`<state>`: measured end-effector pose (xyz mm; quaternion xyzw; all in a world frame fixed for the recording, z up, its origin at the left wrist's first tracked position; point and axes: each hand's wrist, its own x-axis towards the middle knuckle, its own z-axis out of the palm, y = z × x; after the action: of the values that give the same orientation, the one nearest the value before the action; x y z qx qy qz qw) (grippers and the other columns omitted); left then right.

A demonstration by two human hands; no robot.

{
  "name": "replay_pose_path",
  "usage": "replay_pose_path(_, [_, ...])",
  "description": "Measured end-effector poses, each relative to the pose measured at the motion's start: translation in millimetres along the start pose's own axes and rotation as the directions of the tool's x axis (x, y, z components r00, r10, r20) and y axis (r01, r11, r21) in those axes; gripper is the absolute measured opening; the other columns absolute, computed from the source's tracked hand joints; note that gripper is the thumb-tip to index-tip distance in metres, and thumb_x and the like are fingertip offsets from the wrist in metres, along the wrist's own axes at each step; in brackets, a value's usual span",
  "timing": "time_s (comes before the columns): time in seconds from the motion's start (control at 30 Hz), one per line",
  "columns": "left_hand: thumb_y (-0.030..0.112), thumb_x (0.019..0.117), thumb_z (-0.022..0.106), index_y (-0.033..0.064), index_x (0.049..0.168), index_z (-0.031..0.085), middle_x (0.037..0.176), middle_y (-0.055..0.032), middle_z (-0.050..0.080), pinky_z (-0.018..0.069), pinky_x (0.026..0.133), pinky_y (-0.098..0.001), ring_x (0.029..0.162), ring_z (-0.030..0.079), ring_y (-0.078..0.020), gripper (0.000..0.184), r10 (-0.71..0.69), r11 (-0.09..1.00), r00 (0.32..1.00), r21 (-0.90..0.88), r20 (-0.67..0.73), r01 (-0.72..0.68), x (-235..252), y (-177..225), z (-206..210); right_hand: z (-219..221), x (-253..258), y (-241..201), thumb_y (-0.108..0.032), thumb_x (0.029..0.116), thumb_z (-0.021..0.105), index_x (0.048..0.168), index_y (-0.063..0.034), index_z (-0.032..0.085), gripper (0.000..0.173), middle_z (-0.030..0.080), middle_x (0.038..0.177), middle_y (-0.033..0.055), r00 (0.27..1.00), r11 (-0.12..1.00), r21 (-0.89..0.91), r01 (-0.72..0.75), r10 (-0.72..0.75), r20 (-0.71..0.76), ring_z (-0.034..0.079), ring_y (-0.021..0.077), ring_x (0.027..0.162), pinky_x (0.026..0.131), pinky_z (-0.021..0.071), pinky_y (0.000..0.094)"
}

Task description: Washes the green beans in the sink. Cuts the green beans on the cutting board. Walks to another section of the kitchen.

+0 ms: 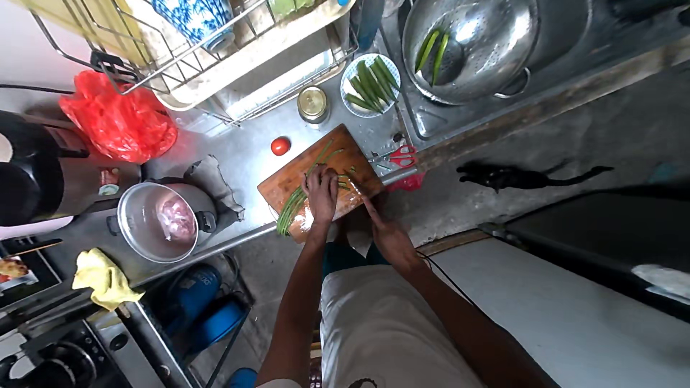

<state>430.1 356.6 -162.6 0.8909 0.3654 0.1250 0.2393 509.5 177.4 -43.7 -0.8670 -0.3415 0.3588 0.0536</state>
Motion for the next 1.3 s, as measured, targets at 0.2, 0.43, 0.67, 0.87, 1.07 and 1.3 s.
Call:
replay_pose_path(0.2, [0.035,0.1080,0.046,0.0165,0.115,0.070,0.153,-0.0034,0.049,0.0141,0.125,-0.0599,0.151,0.032,-0.0249,0.031,0.016,1.000,1.000,0.008,0.017,-0.016,-3.0,-0.4,-0.8,6.9,9.9,-9.5,-0.013,0.1066,0.042,0.167,-0.0358,0.009,0.072,0.068,0.112,0.0251,0.983,0.990,-0.091,-0.112,0.124,0.135,0.072,0.0408,0.086,0.076,0.0592,0.0532])
replay_pose_path(0.43, [0.034,0.1063,0.048,0.0150,0.114,0.069,0.159,-0.0045,0.041,0.0134,0.125,-0.0602,0.153,0.028,-0.0268,0.029,-0.005,1.000,1.000,-0.023,-0.001,0.005,-4.0,0.3,-4.1,36.4,30.7,28.0,-0.020,0.1104,0.038,0.166,-0.0290,0.021,0.059,0.073,0.102,0.0206,0.996,0.970,0.223,0.092,-0.091,-0.016,0.072,0.0384,0.084,0.080,0.0584,0.0560])
replay_pose_path(0.67, [0.032,0.1063,0.045,0.0192,0.129,0.065,0.151,-0.0015,0.051,0.0163,0.124,-0.0590,0.149,0.035,-0.0246,0.033,0.013,1.000,1.000,-0.027,-0.010,-0.014,-4.2,-1.3,-2.1,29.0,22.1,30.1,-0.020,0.1106,0.038,0.164,-0.0257,0.030,0.054,0.074,0.100,0.0184,0.977,0.965,0.205,0.163,-0.128,-0.172,0.073,0.0363,0.081,0.076,0.0602,0.0542])
replay_pose_path(0.87, [0.033,0.1075,0.045,0.0271,0.143,0.061,0.147,-0.0044,0.054,0.0179,0.123,-0.0601,0.145,0.039,-0.0277,0.039,0.017,1.000,1.000,0.002,0.005,-0.017,-4.6,-0.1,-4.7,8.4,27.2,8.9,-0.019,0.1102,0.040,0.165,-0.0316,0.024,0.059,0.073,0.099,0.0199,0.991,0.989,0.113,0.091,-0.078,-0.111,0.072,0.0388,0.082,0.076,0.0586,0.0557])
replay_pose_path(1.07, [0.030,0.1067,0.048,0.0252,0.142,0.063,0.146,-0.0062,0.055,0.0203,0.122,-0.0602,0.144,0.041,-0.0288,0.038,0.025,1.000,1.000,-0.005,-0.009,-0.025,-4.6,0.5,-7.3,6.0,29.0,-0.6,-0.018,0.1091,0.040,0.166,-0.0326,0.019,0.062,0.072,0.099,0.0217,0.999,0.998,0.062,0.027,-0.026,-0.028,0.072,0.0409,0.084,0.075,0.0587,0.0569])
replay_pose_path(1.3, [0.031,0.1064,0.049,0.0234,0.130,0.069,0.147,-0.0051,0.053,0.0184,0.123,-0.0604,0.146,0.037,-0.0286,0.032,0.018,1.000,1.000,-0.021,-0.011,-0.019,-3.5,-0.1,-5.6,28.9,51.4,7.0,-0.015,0.1082,0.043,0.166,-0.0336,0.019,0.065,0.072,0.103,0.0221,0.988,0.988,0.124,0.095,-0.078,-0.134,0.072,0.0402,0.084,0.075,0.0593,0.0567])
